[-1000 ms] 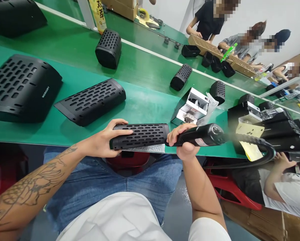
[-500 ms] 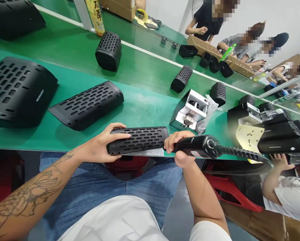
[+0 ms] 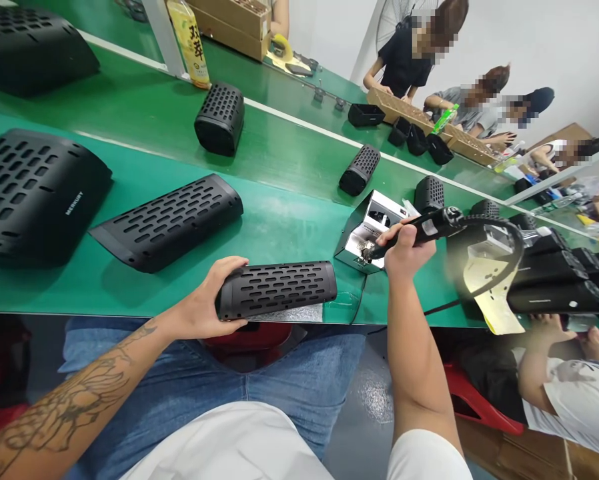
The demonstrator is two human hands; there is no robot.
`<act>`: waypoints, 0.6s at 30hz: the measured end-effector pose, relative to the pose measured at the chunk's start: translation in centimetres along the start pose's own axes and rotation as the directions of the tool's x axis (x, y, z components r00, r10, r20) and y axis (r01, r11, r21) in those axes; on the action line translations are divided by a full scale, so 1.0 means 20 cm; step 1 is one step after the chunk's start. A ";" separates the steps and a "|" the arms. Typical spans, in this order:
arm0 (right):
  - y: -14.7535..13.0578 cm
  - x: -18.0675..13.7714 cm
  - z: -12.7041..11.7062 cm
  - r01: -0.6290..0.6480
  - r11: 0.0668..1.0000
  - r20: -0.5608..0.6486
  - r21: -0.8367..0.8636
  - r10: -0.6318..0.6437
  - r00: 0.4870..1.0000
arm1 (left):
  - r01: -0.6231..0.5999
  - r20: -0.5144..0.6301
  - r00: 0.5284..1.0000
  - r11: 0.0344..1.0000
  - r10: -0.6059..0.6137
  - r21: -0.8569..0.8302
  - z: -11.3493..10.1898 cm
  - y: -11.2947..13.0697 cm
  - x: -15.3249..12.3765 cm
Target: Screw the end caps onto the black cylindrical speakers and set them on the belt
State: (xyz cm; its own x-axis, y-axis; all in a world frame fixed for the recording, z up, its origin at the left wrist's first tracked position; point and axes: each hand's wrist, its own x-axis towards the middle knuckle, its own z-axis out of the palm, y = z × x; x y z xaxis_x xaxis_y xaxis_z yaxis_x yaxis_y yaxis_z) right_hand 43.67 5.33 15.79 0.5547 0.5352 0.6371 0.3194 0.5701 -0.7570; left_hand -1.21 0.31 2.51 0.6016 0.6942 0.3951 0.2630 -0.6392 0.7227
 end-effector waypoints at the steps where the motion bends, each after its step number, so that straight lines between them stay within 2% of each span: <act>1: 0.02 -0.01 0.00 -0.012 1.000 0.012 0.003 0.012 1.000 | 0.012 -0.009 1.000 1.000 -0.012 -0.006 0.01 -0.01 -0.01; 4: 0.00 -0.05 -0.02 -0.014 0.999 -0.006 0.036 0.014 1.000 | 0.046 -0.026 0.999 0.998 -0.047 -0.041 0.04 -0.03 -0.03; 8: -0.19 -0.14 -0.03 -0.052 0.994 -0.015 0.094 0.053 0.998 | 0.085 -0.033 0.996 0.993 -0.088 -0.078 0.07 -0.03 -0.03; 11: -0.41 -0.27 -0.01 -0.094 0.969 0.140 0.228 0.063 0.988 | 0.072 -0.037 0.996 0.993 -0.076 -0.096 0.08 -0.02 -0.02; 14: -0.60 -0.47 0.05 -0.164 0.938 0.342 0.306 0.053 0.938 | 0.053 -0.037 0.998 0.993 -0.057 -0.103 0.08 -0.02 -0.02; 18: -0.68 -0.66 0.20 -0.212 0.923 0.440 0.320 0.053 0.896 | 0.066 -0.032 0.997 0.990 -0.070 -0.126 0.09 -0.02 -0.02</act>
State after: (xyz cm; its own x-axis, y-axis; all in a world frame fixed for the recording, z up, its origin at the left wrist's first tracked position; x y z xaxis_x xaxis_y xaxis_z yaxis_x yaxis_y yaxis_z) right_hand 29.02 -7.00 18.27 0.1758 0.7845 0.5947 -0.0688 0.6124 -0.7876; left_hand -0.20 -0.21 1.06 0.5574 0.7476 0.3610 0.2047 -0.5452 0.8129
